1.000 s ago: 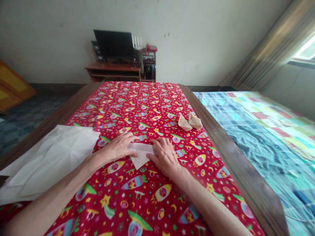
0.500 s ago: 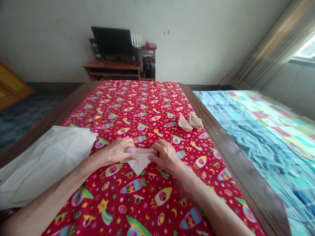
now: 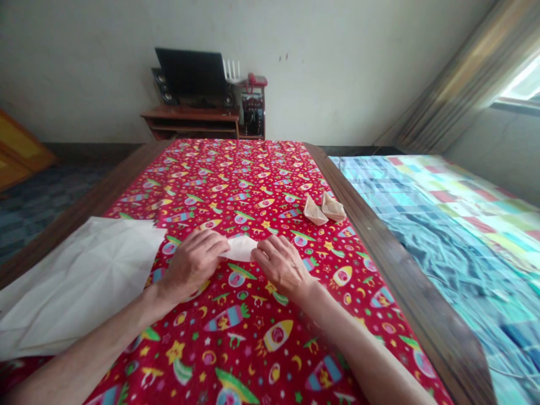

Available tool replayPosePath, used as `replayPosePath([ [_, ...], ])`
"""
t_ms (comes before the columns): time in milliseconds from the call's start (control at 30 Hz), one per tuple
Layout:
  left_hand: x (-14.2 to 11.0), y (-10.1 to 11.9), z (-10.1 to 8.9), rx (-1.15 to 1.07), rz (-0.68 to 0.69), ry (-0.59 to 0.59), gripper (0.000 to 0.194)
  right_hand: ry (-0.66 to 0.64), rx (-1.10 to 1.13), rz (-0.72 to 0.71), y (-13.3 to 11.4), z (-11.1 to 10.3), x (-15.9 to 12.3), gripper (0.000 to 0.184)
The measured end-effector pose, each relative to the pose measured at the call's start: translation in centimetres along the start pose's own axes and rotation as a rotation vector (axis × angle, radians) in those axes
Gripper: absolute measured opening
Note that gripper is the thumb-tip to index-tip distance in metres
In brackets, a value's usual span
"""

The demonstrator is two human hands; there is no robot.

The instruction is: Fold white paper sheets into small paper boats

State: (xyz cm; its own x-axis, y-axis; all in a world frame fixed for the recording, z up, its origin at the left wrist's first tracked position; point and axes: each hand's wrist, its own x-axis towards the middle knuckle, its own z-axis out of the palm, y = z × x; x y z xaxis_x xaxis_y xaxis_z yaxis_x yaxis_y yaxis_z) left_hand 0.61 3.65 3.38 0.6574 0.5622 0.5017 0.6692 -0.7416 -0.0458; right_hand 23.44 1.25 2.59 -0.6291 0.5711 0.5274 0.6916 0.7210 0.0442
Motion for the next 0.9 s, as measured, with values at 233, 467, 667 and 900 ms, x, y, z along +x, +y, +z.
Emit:
replayPosePath([
  [233, -2.0, 0.7, 0.8, -0.039, -0.01, -0.167, 0.012, -0.198, 0.136, 0.012, -0.5, 1.5, -1.3, 0.022],
  [467, -4.2, -0.6, 1.9, -0.285, -0.146, -0.023, 0.009, -0.147, 0.328, 0.151, 0.3, 1.3, -2.2, 0.02],
  [667, -4.2, -1.6, 3.0, -0.494, -0.316, -0.018, 0.015, -0.154, 0.437, 0.402, 0.5, 1.4, -2.1, 0.019],
  [900, -2.9, -1.0, 2.5, -0.21, -0.425, -0.18, 0.022, -0.184, 0.221, 0.52, -0.5, 1.4, -1.0, 0.025],
])
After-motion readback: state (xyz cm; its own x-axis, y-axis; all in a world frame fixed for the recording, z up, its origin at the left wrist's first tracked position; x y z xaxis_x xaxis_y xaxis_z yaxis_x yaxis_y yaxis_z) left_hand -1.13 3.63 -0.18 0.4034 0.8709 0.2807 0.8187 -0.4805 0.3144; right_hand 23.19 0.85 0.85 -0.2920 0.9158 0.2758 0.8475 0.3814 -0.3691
